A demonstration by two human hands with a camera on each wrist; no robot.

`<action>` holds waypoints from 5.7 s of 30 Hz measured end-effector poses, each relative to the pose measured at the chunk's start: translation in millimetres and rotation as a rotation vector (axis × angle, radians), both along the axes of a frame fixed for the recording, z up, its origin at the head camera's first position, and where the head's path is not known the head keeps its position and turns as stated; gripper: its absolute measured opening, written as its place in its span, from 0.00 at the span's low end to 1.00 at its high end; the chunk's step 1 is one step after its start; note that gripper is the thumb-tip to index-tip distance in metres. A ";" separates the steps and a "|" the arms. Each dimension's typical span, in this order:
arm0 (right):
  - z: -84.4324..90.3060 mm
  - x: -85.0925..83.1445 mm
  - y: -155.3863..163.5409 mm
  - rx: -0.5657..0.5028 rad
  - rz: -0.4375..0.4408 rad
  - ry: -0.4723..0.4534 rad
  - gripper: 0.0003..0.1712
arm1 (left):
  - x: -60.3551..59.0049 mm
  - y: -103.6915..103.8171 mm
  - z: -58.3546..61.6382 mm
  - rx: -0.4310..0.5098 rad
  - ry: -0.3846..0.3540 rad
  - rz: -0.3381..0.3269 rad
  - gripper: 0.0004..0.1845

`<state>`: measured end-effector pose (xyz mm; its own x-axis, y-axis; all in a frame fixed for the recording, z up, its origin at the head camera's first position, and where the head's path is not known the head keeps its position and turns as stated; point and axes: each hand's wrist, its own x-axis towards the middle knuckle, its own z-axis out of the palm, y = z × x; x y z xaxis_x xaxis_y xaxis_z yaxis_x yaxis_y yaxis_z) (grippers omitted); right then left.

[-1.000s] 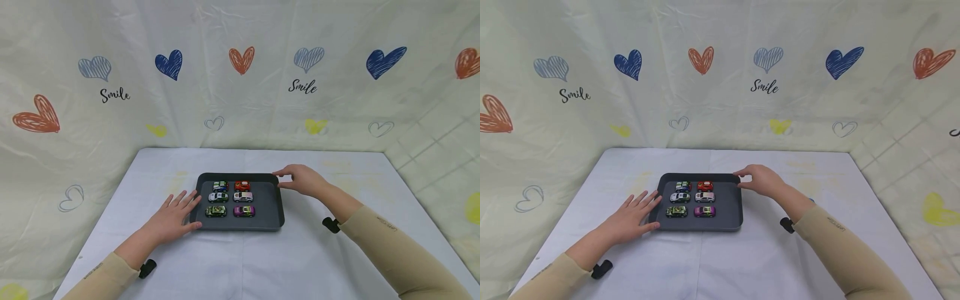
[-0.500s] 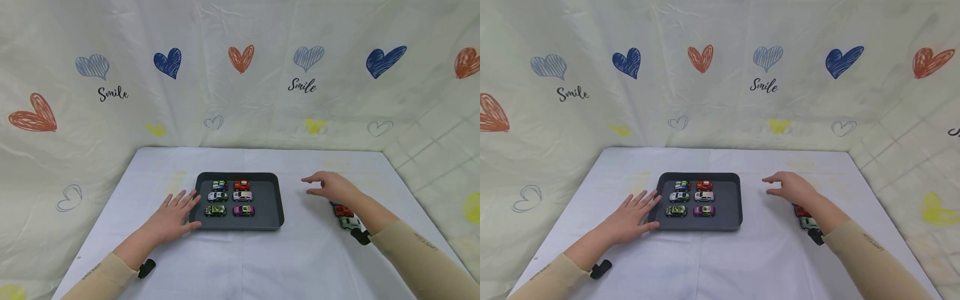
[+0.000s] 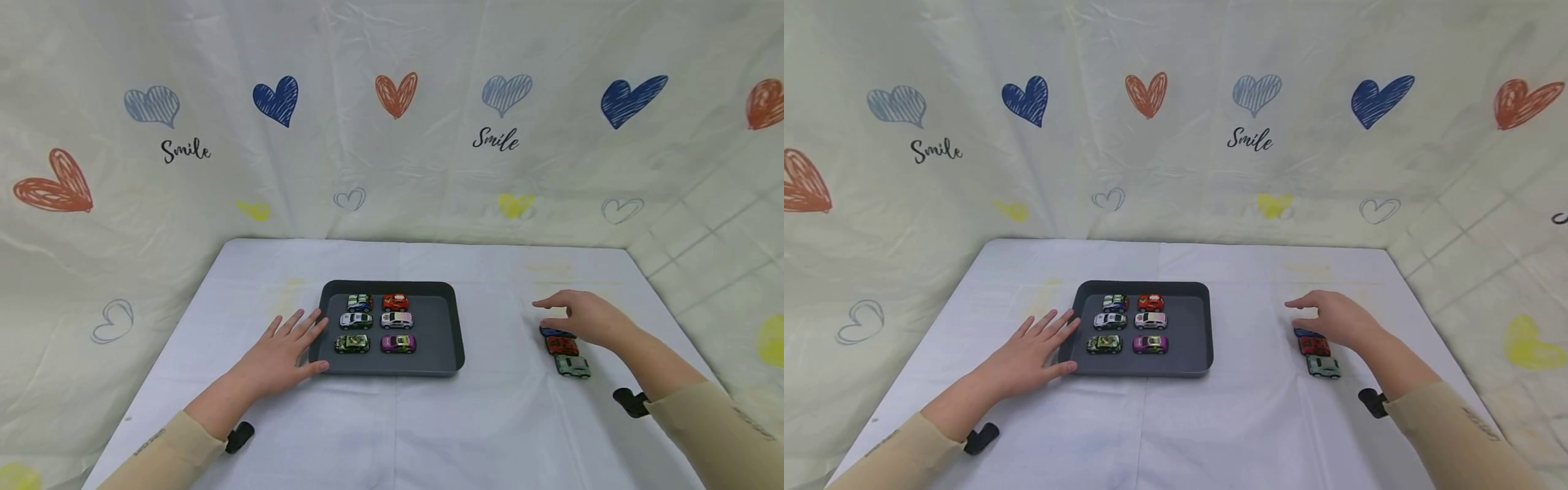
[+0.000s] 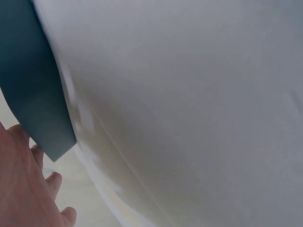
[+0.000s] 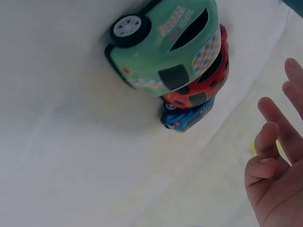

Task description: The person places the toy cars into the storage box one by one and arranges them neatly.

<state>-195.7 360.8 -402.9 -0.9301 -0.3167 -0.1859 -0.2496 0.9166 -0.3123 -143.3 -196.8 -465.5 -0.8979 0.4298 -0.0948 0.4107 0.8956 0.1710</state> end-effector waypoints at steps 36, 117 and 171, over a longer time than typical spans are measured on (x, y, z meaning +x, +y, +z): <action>-29.8 -22.2 38.5 0.060 0.034 -0.127 0.21 | -3.5 0.2 -4.2 -0.020 0.008 -0.002 0.47; -18.0 -16.6 -181.7 0.139 0.372 -0.001 0.18 | -3.7 3.2 6.0 -0.056 0.003 -0.016 0.46; 6.8 -12.7 -101.8 -0.004 0.245 0.042 0.21 | -4.1 2.0 -2.5 -0.023 0.020 -0.013 0.47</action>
<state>-208.3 259.0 -396.2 -0.8325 -0.5342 -0.1467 -0.4769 0.8259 -0.3007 -147.5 -194.8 -468.0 -0.8940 0.4394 -0.0873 0.4254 0.8938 0.1419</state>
